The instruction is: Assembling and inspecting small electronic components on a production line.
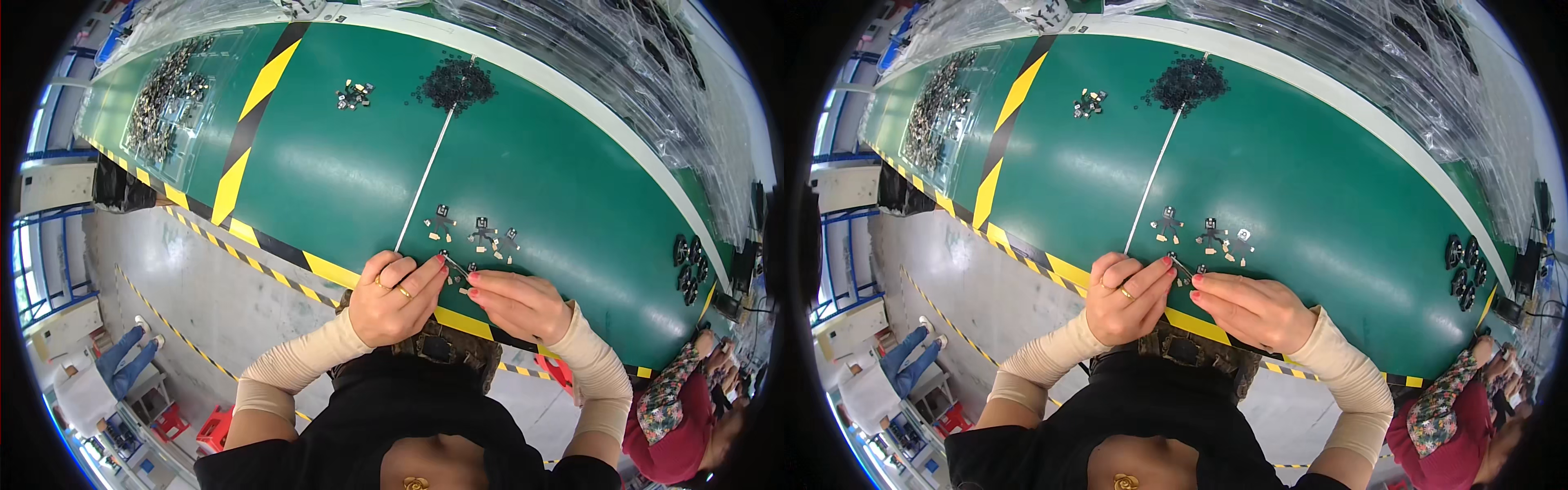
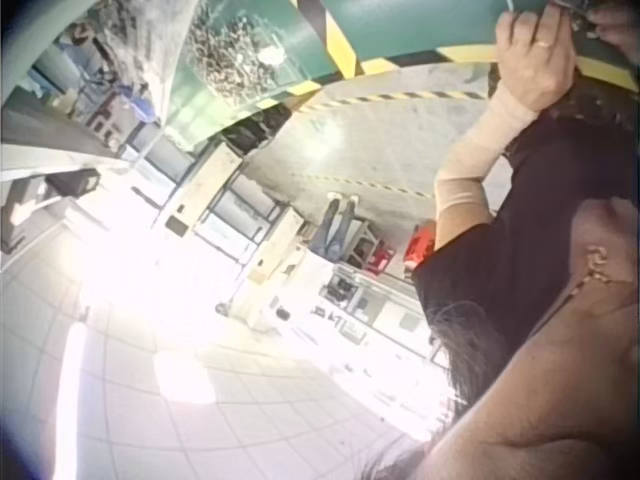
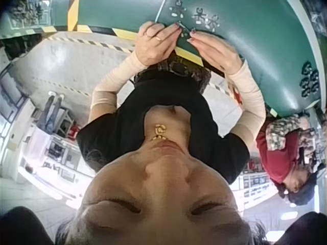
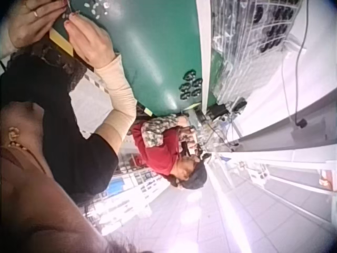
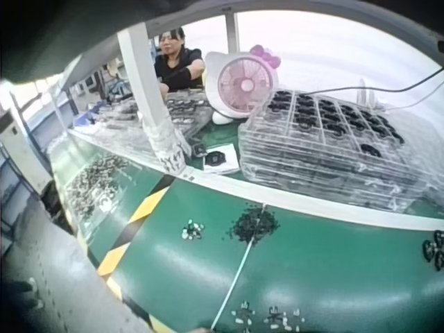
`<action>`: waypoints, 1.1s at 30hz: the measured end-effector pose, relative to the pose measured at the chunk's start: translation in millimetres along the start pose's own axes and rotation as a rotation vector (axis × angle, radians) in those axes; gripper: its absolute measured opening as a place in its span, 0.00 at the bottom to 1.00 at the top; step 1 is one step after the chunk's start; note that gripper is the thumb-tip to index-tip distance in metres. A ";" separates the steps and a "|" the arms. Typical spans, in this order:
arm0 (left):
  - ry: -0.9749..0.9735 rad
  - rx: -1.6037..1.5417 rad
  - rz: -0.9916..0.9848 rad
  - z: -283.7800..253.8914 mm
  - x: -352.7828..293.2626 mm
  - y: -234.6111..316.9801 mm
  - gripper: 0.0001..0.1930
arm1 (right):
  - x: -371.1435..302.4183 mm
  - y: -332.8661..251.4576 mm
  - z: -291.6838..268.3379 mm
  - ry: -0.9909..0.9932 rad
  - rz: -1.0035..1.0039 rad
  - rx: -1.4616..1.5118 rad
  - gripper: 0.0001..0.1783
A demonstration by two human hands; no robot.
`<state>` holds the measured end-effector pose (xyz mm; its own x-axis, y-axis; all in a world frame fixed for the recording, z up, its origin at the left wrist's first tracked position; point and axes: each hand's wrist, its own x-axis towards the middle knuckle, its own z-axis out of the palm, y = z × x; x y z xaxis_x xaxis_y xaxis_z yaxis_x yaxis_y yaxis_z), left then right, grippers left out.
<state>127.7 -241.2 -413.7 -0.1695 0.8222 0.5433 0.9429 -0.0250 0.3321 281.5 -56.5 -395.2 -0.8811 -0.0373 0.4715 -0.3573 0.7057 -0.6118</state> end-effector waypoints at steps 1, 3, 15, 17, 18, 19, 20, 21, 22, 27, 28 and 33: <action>0.002 -0.005 0.012 0.2 0.2 -0.5 0.16 | -0.4 0.2 0.5 0.001 0.002 0.004 0.19; 0.006 -0.004 0.012 0.2 -0.6 -0.8 0.16 | -1.1 -0.1 1.0 0.004 0.005 0.011 0.19; 0.018 0.019 -0.004 -1.0 1.1 0.4 0.16 | 2.3 -1.2 -1.4 0.047 0.047 0.033 0.19; 0.013 0.019 -0.003 -1.0 1.6 0.7 0.16 | 2.2 -1.2 -2.4 0.071 0.062 0.083 0.19; 0.011 0.010 -0.010 -0.7 2.0 1.3 0.16 | 1.7 -0.7 -2.7 0.072 0.061 0.080 0.19; 0.009 0.001 -0.017 -0.5 2.6 1.7 0.15 | 1.1 0.3 -2.9 0.055 0.072 0.085 0.19; 0.008 0.002 -0.016 -1.1 2.2 2.0 0.15 | 0.5 0.1 -2.3 0.038 0.083 0.095 0.19; -0.006 -0.023 -0.027 -1.3 2.4 1.5 0.16 | 0.2 -0.2 -3.4 0.039 0.083 0.096 0.19; -0.020 -0.048 -0.038 -1.7 2.3 1.6 0.16 | 0.0 -0.6 -6.1 0.050 0.104 0.127 0.19; -0.059 -0.140 -0.073 -9.1 4.8 -0.1 0.18 | -7.5 -6.3 -19.3 0.185 0.220 0.119 0.18; -0.075 -0.152 -0.088 -11.0 5.9 2.0 0.18 | -11.4 -8.4 -21.9 0.199 0.238 0.105 0.17; -0.076 -0.135 0.030 -1.0 11.6 17.0 0.16 | -28.9 -18.5 -21.2 0.178 0.247 0.140 0.17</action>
<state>141.5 -232.7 -401.0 -0.1151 0.8605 0.4963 0.8993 -0.1219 0.4200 320.1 -53.5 -384.1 -0.8829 0.2551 0.3943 -0.1901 0.5737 -0.7967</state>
